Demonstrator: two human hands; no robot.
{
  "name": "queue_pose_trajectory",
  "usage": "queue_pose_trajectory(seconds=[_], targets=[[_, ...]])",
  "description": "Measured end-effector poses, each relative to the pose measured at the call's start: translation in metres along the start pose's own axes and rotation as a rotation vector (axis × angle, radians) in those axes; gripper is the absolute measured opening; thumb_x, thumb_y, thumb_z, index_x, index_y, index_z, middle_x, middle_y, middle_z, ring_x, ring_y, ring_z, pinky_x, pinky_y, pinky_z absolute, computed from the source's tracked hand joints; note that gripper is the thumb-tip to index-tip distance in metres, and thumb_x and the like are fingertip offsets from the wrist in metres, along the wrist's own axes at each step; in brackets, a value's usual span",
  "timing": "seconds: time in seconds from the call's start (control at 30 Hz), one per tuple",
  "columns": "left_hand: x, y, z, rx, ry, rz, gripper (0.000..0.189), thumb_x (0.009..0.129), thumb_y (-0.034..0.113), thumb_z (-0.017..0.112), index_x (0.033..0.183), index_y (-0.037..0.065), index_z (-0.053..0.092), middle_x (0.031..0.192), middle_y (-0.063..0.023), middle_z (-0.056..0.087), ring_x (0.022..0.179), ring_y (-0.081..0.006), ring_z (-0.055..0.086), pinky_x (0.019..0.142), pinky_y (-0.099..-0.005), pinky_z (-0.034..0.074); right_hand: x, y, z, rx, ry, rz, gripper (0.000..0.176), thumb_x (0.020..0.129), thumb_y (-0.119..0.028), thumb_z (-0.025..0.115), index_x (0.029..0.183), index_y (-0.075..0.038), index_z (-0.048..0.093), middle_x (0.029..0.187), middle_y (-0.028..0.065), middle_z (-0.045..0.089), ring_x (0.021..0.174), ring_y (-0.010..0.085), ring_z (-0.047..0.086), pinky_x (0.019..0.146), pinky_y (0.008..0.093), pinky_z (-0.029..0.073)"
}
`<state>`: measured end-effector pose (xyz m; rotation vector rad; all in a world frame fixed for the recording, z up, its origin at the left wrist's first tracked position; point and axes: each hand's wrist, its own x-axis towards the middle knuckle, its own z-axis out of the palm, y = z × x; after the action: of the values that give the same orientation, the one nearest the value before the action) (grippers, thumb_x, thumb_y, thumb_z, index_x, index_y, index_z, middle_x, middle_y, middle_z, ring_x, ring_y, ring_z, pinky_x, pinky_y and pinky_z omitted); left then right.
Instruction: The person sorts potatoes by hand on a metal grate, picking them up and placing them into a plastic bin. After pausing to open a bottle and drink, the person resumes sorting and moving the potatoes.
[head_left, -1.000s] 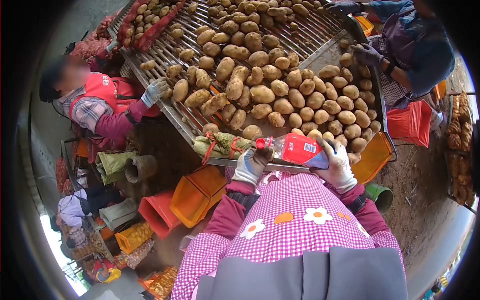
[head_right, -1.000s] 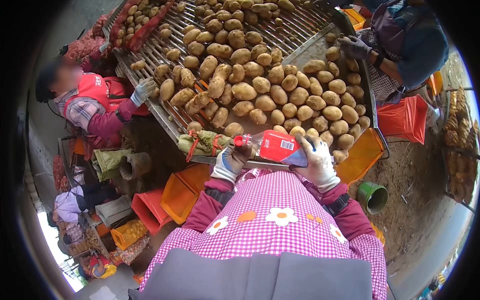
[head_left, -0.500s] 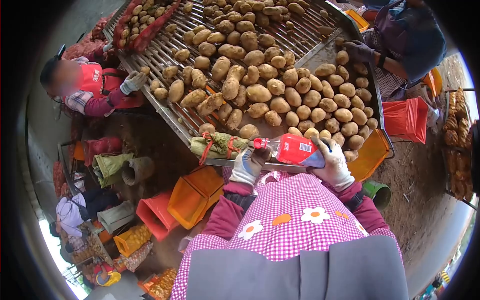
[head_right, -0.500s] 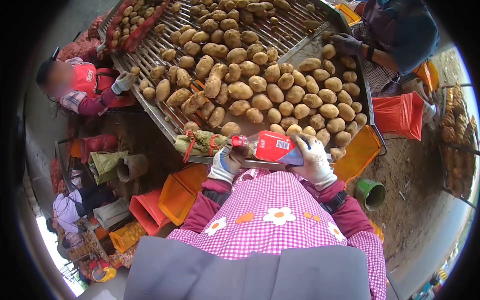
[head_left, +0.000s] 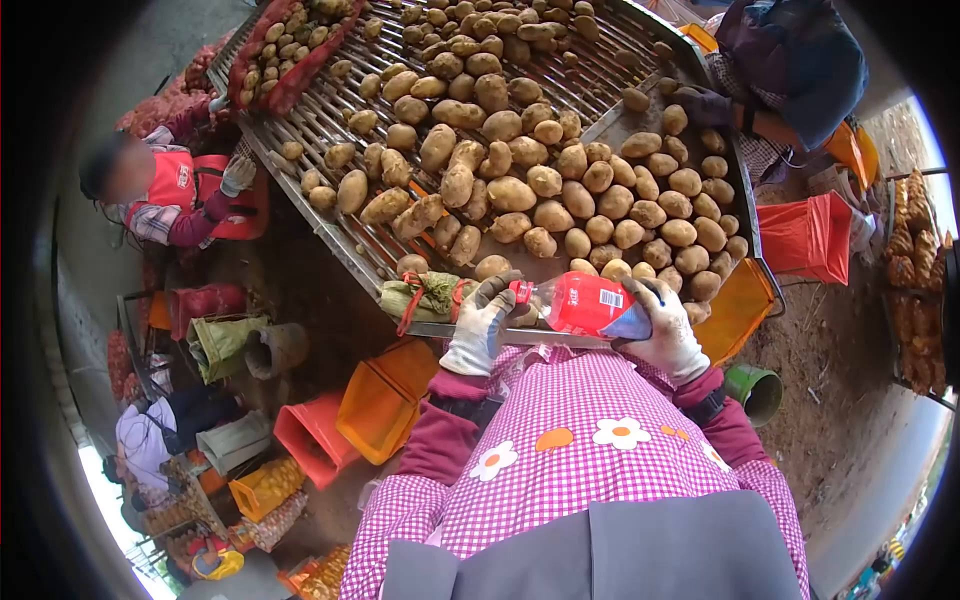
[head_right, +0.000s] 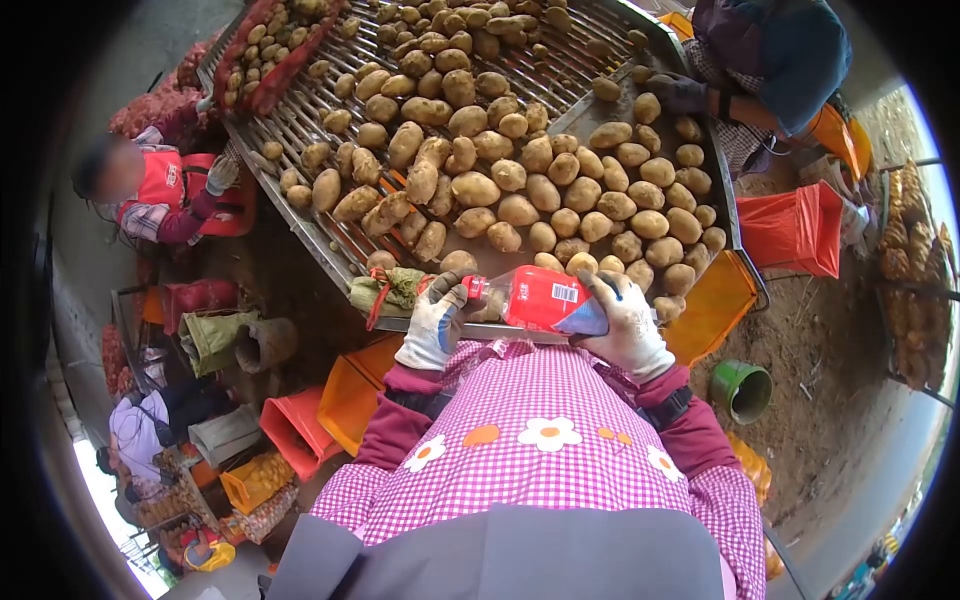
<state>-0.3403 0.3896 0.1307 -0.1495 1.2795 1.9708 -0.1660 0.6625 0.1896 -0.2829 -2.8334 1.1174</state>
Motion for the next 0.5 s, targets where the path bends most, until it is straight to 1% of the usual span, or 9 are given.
queue_pose_trajectory(seconds=[0.07, 0.17, 0.3, 0.37, 0.4, 0.43, 0.5], targets=[[-0.004, 0.010, 0.006, 0.115, 0.024, -0.044, 0.031, 0.106, 0.013, 0.068, 0.134, -0.001, 0.066, 0.119, -0.0099, 0.072, 0.098, -0.0193, 0.074, 0.089, -0.0337, 0.064, 0.000, 0.000, -0.003, -0.004, 0.007, -0.024, 0.101, 0.059, -0.017, 0.097, 0.151, -0.008, 0.055, 0.136, 0.0222, 0.058, 0.127, 0.0437, 0.058, 0.107, 0.0495, 0.049], [-0.012, 0.029, 0.023, 0.316, 0.030, -0.018, 0.030, 0.106, 0.013, 0.067, 0.131, -0.002, 0.067, 0.116, -0.0085, 0.072, 0.098, -0.0169, 0.072, 0.088, -0.0308, 0.063, 0.000, -0.004, -0.012, -0.001, -0.001, -0.035, 0.101, 0.058, -0.014, 0.096, 0.150, -0.007, 0.055, 0.137, 0.0229, 0.058, 0.127, 0.0435, 0.058, 0.108, 0.0491, 0.049], [-0.014, 0.038, 0.028, 0.481, -0.017, 0.028, 0.028, 0.107, 0.015, 0.067, 0.129, -0.003, 0.068, 0.115, -0.0071, 0.072, 0.095, -0.0137, 0.069, 0.088, -0.0280, 0.061, 0.001, -0.005, -0.018, 0.038, -0.002, -0.038, 0.100, 0.056, -0.010, 0.096, 0.148, -0.005, 0.055, 0.137, 0.0234, 0.058, 0.128, 0.0437, 0.059, 0.109, 0.0484, 0.050], [-0.015, 0.043, 0.032, 0.561, -0.026, 0.047, 0.028, 0.107, 0.015, 0.067, 0.128, -0.003, 0.068, 0.114, -0.0063, 0.072, 0.094, -0.0127, 0.067, 0.087, -0.0270, 0.060, 0.000, -0.003, -0.019, 0.064, -0.018, -0.023, 0.100, 0.056, -0.013, 0.096, 0.148, -0.005, 0.055, 0.138, 0.0242, 0.058, 0.128, 0.0444, 0.059, 0.109, 0.0490, 0.049], [-0.014, 0.042, 0.031, 0.579, -0.039, 0.081, 0.028, 0.107, 0.017, 0.068, 0.126, -0.003, 0.069, 0.110, -0.0050, 0.073, 0.093, -0.0117, 0.066, 0.087, -0.0268, 0.057, 0.001, -0.001, -0.019, 0.082, -0.028, -0.014, 0.100, 0.058, -0.016, 0.096, 0.148, -0.006, 0.056, 0.139, 0.0253, 0.058, 0.128, 0.0454, 0.058, 0.110, 0.0497, 0.049], [-0.013, 0.043, 0.030, 0.595, -0.047, 0.092, 0.029, 0.106, 0.018, 0.069, 0.126, -0.003, 0.069, 0.108, -0.0049, 0.073, 0.092, -0.0119, 0.067, 0.086, -0.0269, 0.057, 0.001, 0.000, -0.020, 0.100, -0.038, -0.004, 0.099, 0.060, -0.018, 0.096, 0.149, -0.007, 0.056, 0.140, 0.0264, 0.057, 0.129, 0.0463, 0.058, 0.111, 0.0505, 0.048], [-0.014, 0.045, 0.030, 0.626, -0.060, 0.118, 0.030, 0.106, 0.020, 0.070, 0.124, -0.004, 0.070, 0.104, -0.0046, 0.074, 0.089, -0.0121, 0.069, 0.083, -0.0270, 0.057, 0.001, -0.001, -0.023, 0.118, -0.052, -0.012, 0.099, 0.059, -0.019, 0.095, 0.150, -0.007, 0.056, 0.139, 0.0247, 0.056, 0.129, 0.0452, 0.058, 0.109, 0.0502, 0.049]])
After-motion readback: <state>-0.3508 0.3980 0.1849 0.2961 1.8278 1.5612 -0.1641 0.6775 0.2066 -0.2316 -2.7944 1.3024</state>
